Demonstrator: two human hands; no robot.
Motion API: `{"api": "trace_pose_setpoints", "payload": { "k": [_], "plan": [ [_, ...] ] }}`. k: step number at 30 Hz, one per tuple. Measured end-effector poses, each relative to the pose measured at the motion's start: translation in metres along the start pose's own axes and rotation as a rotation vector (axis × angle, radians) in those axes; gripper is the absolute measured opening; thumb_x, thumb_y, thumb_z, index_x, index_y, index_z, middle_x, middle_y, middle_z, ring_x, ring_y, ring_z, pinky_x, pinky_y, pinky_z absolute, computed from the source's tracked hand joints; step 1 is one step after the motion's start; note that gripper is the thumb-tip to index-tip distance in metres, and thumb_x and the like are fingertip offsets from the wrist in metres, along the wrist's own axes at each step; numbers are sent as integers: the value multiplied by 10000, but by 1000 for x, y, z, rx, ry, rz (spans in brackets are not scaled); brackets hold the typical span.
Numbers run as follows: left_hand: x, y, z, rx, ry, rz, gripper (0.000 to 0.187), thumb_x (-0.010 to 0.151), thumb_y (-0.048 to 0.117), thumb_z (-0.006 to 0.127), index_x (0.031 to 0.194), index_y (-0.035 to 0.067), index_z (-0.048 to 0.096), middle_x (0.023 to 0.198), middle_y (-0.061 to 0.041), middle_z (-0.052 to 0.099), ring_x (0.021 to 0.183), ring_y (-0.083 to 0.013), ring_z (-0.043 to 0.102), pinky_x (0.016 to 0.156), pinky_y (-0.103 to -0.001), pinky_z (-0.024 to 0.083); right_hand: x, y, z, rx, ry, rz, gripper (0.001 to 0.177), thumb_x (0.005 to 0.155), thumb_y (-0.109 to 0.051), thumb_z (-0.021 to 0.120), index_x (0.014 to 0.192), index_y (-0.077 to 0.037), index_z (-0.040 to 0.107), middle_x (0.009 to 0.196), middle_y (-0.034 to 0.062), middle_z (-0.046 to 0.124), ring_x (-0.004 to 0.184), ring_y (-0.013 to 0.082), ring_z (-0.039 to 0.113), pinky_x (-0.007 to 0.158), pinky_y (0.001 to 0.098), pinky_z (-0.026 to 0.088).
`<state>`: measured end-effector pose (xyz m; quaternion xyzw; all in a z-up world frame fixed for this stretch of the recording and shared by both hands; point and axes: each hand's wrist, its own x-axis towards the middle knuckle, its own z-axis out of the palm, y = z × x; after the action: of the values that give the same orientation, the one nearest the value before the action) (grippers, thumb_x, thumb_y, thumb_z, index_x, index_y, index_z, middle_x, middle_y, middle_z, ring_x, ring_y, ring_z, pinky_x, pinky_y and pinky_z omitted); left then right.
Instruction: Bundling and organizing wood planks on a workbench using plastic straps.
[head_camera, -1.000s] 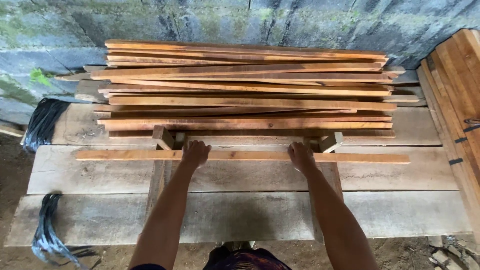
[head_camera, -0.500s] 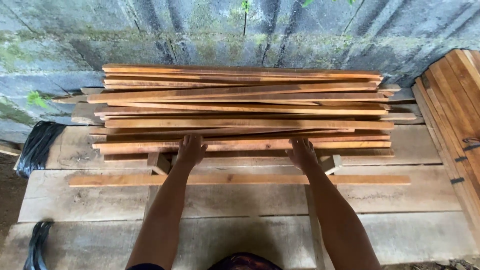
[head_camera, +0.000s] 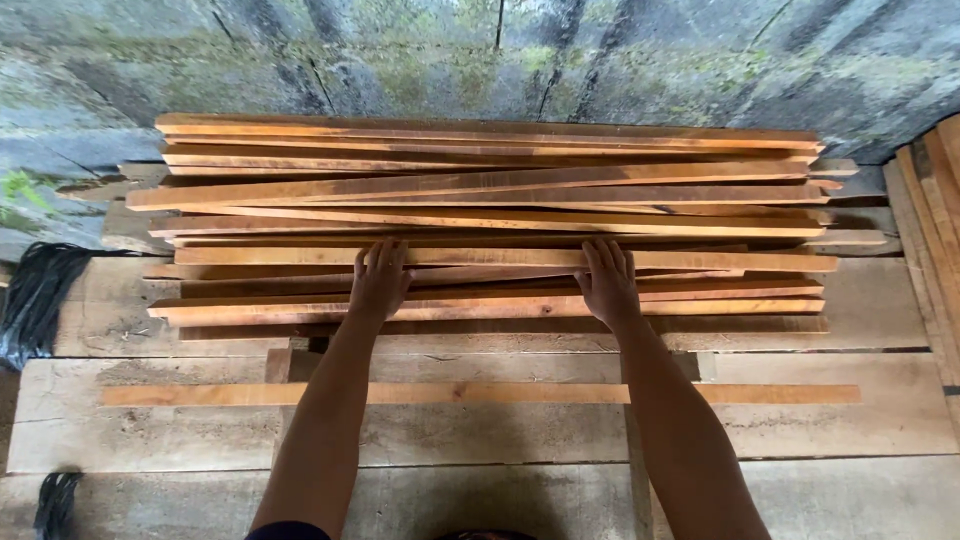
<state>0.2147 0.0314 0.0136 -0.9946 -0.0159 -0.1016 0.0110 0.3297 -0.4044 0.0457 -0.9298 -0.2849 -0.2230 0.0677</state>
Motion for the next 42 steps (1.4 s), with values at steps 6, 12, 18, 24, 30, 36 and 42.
{"api": "trace_pose_setpoints", "payload": {
  "k": [6,12,18,24,30,36,42],
  "plan": [
    [0,11,10,-51,261,-17,598,874,448,725,1373,146,591,1317,-129,548,1297,-305,524,1122,-555,352,-3,-4,23,-32,-22,96,615,863,-344,788,1419,-174,588,1326,84,608,1362,303,494,1181,523,319],
    [16,-9,50,229,260,17,602,717,395,872,1243,236,626,1231,-42,590,1179,-223,594,1020,-564,432,9,8,10,-156,-41,-1,603,760,-381,849,1307,-248,632,1138,-24,637,1182,211,610,1113,492,419],
    [6,4,-26,296,349,107,623,642,397,888,1143,147,615,1049,-22,613,1049,-178,641,1128,-583,405,3,18,-4,-287,59,-135,657,604,-397,911,1182,-206,666,1006,7,663,982,224,693,1081,540,470],
    [-11,-12,-33,285,439,107,622,663,396,870,1153,143,584,1012,4,577,994,-182,635,1068,-586,482,-6,14,-43,-359,199,-204,710,549,-450,909,1169,-198,671,982,20,647,940,223,694,1088,550,475],
    [-48,4,-114,253,406,59,671,712,392,859,1262,164,546,1084,-5,556,1083,-203,612,1094,-626,435,-10,-9,-125,-397,319,-174,439,806,-448,810,1154,-212,684,1009,1,628,947,197,678,1012,441,511],
    [-86,14,-176,165,433,99,384,828,328,798,1117,179,596,1009,-37,524,1009,-240,599,1048,-535,476,-38,-22,-164,-256,301,-141,526,673,-371,883,1117,-147,714,1030,41,543,957,265,600,889,442,526],
    [-108,14,-173,101,511,139,235,871,285,669,1051,148,606,1020,-74,590,1061,-252,627,1080,-477,436,-59,-37,-200,-201,264,-107,337,592,-349,791,901,-224,738,907,-13,609,876,207,633,832,365,507]
  ]
}}
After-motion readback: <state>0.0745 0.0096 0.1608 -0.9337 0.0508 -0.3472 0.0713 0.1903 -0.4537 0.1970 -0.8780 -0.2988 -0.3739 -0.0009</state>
